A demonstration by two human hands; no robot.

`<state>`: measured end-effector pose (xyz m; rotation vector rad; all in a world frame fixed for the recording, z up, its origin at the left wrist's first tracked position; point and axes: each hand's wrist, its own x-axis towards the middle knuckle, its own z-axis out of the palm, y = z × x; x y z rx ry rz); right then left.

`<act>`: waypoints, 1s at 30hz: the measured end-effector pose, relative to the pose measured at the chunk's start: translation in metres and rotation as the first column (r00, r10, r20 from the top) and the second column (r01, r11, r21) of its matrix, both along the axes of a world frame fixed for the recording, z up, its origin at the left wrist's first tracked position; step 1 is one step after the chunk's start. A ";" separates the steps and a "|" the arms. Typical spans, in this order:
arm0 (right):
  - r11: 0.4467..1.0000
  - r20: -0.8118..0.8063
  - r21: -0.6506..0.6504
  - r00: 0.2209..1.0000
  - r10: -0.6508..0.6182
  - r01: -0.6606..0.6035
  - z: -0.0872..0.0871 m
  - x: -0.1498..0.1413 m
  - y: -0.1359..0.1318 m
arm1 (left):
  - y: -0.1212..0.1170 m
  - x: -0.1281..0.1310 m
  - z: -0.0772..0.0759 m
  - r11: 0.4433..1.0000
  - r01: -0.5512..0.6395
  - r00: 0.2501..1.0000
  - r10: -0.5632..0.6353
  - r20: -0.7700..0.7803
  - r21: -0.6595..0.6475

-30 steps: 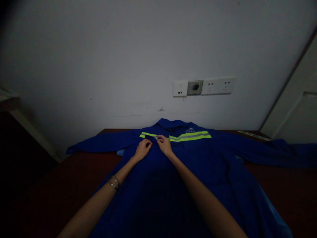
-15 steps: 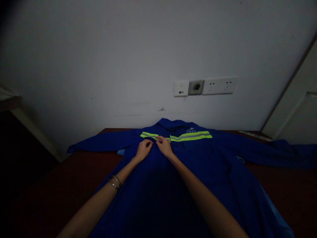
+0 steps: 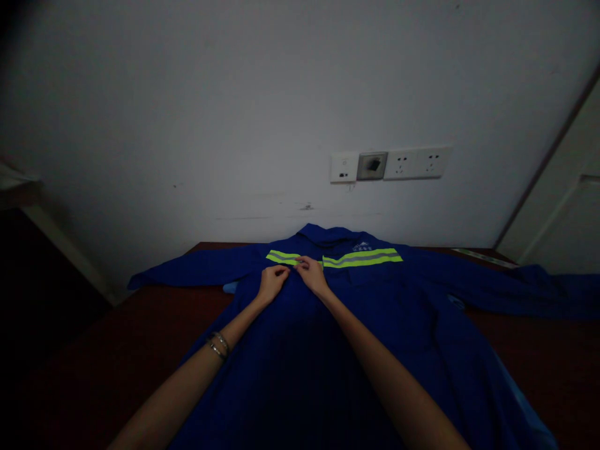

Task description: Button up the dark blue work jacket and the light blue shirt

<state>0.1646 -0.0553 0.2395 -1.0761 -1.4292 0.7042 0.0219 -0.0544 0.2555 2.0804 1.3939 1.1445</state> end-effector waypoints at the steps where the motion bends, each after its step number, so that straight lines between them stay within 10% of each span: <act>1: 1.000 -0.006 -0.003 1.000 0.010 -0.010 -0.001 0.000 0.000 | 0.000 0.000 0.000 1.000 -0.001 1.000 0.001 0.022 -0.008; 30: 0.960 0.367 0.281 0.924 -0.108 0.000 -0.006 -0.003 -0.003 | 0.001 0.005 -0.013 0.997 0.076 0.911 -0.063 0.407 -0.016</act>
